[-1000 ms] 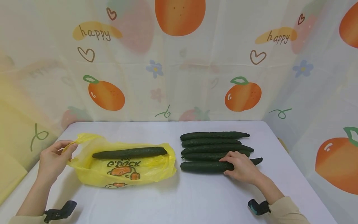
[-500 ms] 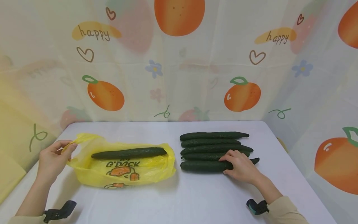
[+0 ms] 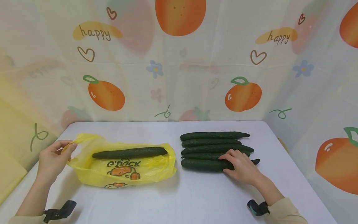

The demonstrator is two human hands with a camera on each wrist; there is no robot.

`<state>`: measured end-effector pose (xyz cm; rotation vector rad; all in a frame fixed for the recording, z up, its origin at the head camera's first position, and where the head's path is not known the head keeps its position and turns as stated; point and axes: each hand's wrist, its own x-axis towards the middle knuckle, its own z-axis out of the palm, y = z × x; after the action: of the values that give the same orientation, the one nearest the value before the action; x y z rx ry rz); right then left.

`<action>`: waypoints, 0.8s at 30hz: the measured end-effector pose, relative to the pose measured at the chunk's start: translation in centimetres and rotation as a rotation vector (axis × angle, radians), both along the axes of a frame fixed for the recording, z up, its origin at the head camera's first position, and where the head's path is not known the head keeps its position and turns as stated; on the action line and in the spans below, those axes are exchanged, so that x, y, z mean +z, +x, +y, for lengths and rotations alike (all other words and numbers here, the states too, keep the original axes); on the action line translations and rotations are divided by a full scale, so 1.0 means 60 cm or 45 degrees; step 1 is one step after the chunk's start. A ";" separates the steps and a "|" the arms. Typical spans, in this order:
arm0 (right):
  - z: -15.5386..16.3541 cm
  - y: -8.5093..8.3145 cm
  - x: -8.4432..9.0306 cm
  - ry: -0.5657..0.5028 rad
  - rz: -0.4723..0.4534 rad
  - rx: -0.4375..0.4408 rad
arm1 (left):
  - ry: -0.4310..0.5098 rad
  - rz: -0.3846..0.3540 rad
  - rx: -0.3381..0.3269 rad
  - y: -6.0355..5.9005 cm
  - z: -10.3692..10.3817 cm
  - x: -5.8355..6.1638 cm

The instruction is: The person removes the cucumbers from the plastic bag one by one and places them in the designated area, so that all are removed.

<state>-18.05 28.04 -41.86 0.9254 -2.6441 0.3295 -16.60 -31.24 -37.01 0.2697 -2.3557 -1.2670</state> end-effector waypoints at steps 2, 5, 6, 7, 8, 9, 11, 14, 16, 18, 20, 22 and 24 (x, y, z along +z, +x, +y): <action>-0.003 0.000 0.004 -0.020 -0.009 0.009 | 0.007 0.004 -0.006 0.000 0.001 0.001; -0.007 0.000 0.013 -0.048 -0.026 0.025 | 0.016 0.011 -0.011 0.000 0.003 0.002; -0.008 0.000 0.016 -0.056 -0.032 0.031 | 0.019 0.009 -0.013 0.000 0.003 0.003; -0.010 0.000 0.019 -0.064 -0.038 0.037 | 0.023 0.009 -0.014 0.000 0.003 0.003; -0.011 -0.001 0.021 -0.070 -0.041 0.045 | 0.024 0.009 -0.015 -0.001 0.003 0.002; -0.012 -0.002 0.024 -0.074 -0.043 0.053 | 0.023 0.006 -0.015 -0.001 0.002 0.002; -0.015 -0.003 0.029 -0.080 -0.043 0.068 | 0.023 0.000 -0.015 -0.002 0.002 0.002; -0.020 -0.005 0.036 -0.092 -0.042 0.096 | 0.018 -0.003 -0.017 -0.002 0.002 0.002; -0.025 -0.006 0.042 -0.101 -0.043 0.107 | 0.016 -0.004 -0.018 -0.002 0.002 0.002; -0.031 -0.007 0.048 -0.109 -0.046 0.113 | 0.013 -0.008 -0.015 -0.002 0.001 0.002; -0.038 -0.007 0.055 -0.123 -0.063 0.112 | 0.006 -0.014 -0.001 -0.002 0.001 0.002; -0.046 -0.009 0.061 -0.144 -0.075 0.114 | 0.005 -0.022 0.010 -0.002 0.000 0.002; -0.054 -0.010 0.066 -0.170 -0.084 0.126 | 0.006 -0.031 0.024 -0.002 0.000 0.002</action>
<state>-18.66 24.78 -37.89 1.0202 -2.6030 0.5625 -16.69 -31.24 -36.91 0.3099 -2.3657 -1.2670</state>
